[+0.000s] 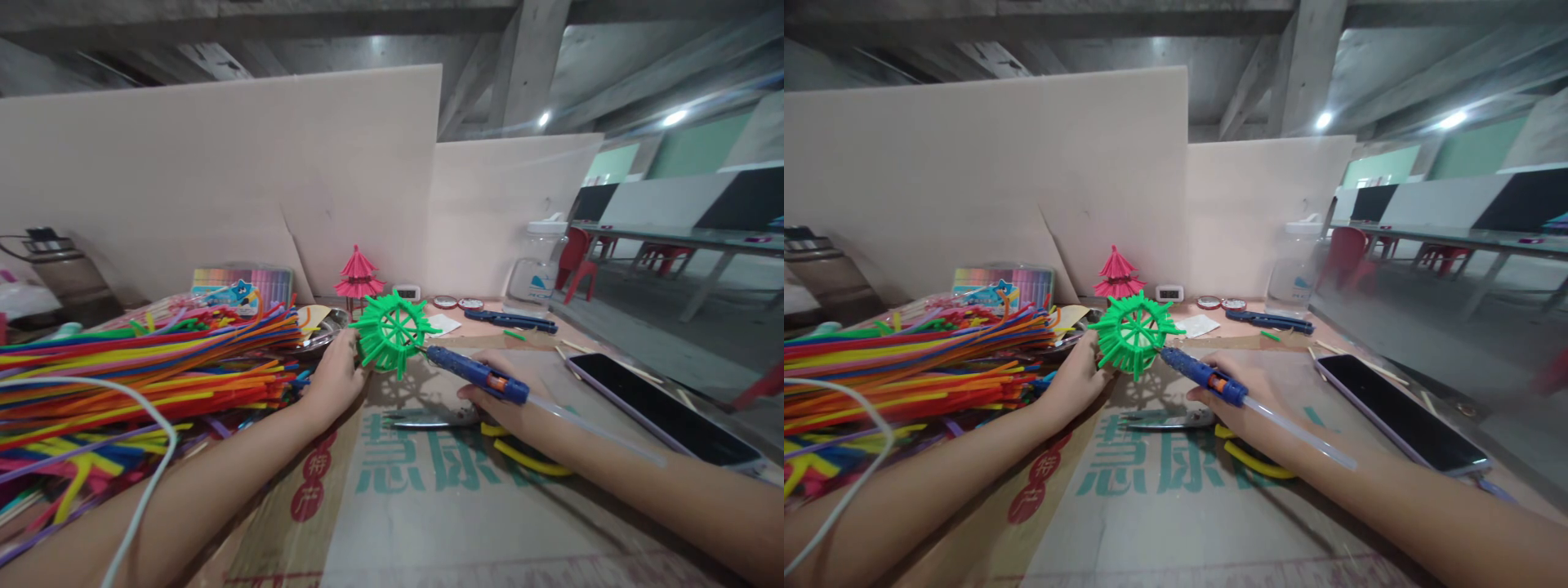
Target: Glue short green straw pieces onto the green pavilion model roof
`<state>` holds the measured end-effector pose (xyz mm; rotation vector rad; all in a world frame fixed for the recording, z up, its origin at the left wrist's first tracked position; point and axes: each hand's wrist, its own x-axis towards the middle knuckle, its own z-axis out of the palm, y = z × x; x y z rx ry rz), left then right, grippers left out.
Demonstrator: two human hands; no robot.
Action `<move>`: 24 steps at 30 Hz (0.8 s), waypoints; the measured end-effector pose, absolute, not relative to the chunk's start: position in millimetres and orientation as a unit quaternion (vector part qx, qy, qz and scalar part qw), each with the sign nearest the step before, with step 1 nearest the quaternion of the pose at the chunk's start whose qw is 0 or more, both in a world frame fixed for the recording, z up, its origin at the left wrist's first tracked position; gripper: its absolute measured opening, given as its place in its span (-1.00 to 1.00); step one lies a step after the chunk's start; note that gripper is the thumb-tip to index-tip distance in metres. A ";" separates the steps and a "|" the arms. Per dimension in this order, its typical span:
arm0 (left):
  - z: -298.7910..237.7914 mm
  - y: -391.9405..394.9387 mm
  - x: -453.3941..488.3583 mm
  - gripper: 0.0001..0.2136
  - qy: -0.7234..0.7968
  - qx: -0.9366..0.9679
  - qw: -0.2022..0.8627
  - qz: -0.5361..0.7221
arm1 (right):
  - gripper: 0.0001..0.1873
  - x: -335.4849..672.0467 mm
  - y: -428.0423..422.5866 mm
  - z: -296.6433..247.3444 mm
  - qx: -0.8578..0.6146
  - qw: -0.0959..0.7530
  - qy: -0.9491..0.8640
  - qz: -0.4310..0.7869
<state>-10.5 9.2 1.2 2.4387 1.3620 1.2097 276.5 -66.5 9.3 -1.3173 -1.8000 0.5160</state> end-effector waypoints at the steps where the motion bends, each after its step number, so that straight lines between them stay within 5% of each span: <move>1: 0.9 9.6 -10.6 -0.82 0.445 0.801 0.052 0.397 | -0.85 276.4 -66.6 9.6 -0.524 0.414 -0.716 0.204; 24: -0.4 14.5 -11.7 -0.64 0.430 0.805 0.070 0.403 | -0.89 273.8 -68.3 15.7 -0.537 0.399 -0.720 0.186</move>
